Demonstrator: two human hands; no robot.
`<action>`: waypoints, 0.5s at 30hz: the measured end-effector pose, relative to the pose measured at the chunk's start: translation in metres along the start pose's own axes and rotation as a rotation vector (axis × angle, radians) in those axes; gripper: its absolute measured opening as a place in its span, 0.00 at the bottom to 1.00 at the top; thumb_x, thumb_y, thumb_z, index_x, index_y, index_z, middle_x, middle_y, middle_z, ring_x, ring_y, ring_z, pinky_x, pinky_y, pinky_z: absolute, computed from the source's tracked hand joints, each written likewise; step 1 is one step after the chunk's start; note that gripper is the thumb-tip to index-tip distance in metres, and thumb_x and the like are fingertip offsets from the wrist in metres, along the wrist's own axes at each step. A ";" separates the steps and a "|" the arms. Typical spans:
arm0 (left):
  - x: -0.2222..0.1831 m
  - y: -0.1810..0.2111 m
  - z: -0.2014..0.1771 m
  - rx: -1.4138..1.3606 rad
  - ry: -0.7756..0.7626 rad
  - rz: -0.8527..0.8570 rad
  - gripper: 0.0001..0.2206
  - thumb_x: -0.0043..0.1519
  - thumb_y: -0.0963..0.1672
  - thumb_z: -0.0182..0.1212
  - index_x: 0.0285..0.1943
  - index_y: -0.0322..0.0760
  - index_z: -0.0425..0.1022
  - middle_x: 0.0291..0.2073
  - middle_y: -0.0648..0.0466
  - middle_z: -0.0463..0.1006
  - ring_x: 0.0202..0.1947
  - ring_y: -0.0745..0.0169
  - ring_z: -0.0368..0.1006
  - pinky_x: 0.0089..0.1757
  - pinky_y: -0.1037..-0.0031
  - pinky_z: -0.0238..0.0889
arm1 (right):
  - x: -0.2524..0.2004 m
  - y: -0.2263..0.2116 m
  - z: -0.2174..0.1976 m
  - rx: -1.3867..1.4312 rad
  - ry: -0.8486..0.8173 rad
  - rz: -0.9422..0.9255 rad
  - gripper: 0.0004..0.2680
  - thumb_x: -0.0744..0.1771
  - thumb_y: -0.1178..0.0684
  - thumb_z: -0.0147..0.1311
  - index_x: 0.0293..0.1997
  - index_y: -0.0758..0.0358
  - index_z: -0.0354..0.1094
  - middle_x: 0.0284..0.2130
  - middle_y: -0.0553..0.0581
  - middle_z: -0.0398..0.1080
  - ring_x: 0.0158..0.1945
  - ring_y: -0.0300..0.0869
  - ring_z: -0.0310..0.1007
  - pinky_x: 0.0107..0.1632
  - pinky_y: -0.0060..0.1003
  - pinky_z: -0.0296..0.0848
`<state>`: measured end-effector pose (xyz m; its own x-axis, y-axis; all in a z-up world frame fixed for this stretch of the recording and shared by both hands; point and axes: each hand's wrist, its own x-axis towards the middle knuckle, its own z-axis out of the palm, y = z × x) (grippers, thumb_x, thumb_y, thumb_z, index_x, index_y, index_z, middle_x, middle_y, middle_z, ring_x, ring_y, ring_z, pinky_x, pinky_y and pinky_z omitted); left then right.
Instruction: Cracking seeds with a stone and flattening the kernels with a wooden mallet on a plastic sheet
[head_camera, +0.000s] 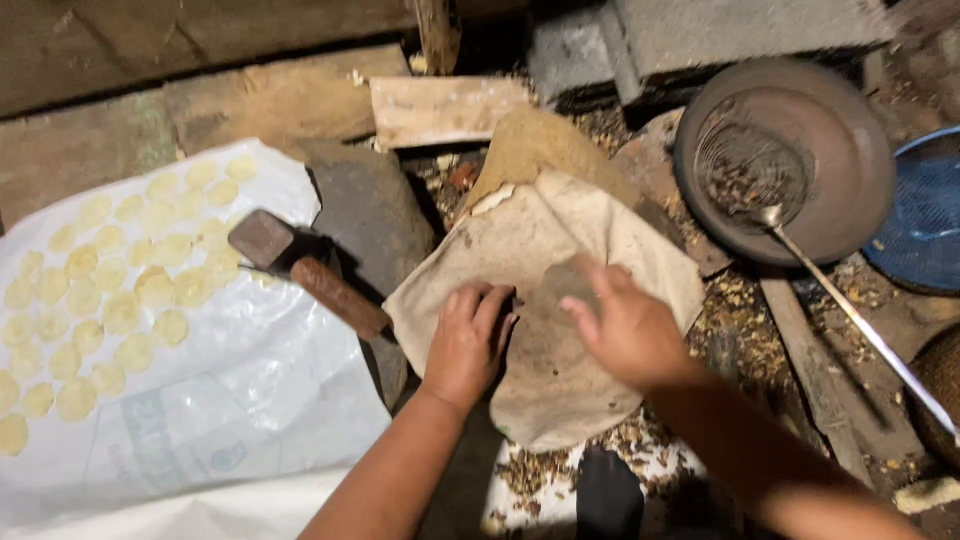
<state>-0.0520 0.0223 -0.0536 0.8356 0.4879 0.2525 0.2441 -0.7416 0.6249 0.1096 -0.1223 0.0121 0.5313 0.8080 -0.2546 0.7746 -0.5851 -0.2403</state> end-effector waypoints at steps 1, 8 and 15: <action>-0.003 -0.002 -0.001 0.030 -0.005 0.010 0.14 0.65 0.46 0.62 0.58 0.45 0.74 0.44 0.51 0.74 0.51 0.47 0.71 0.49 0.61 0.66 | 0.005 0.006 0.002 0.090 -0.090 0.102 0.18 0.69 0.39 0.45 0.67 0.46 0.54 0.47 0.65 0.69 0.47 0.64 0.77 0.49 0.60 0.75; 0.005 -0.003 -0.001 0.014 -0.030 0.000 0.07 0.63 0.47 0.63 0.49 0.51 0.78 0.42 0.55 0.74 0.49 0.50 0.71 0.50 0.61 0.65 | 0.005 -0.003 -0.004 -0.053 -0.122 0.076 0.18 0.69 0.39 0.44 0.66 0.47 0.56 0.42 0.66 0.72 0.41 0.64 0.80 0.45 0.59 0.78; 0.012 0.003 0.019 0.044 -0.050 -0.079 0.07 0.61 0.53 0.65 0.42 0.56 0.79 0.41 0.59 0.74 0.49 0.53 0.69 0.51 0.60 0.61 | -0.005 -0.006 -0.013 -0.071 -0.208 0.103 0.17 0.68 0.38 0.44 0.65 0.40 0.55 0.44 0.60 0.71 0.41 0.62 0.80 0.46 0.57 0.78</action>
<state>-0.0317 0.0169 -0.0628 0.8362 0.5228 0.1658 0.3307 -0.7217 0.6081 0.1065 -0.1221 0.0276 0.5326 0.7081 -0.4637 0.7459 -0.6515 -0.1382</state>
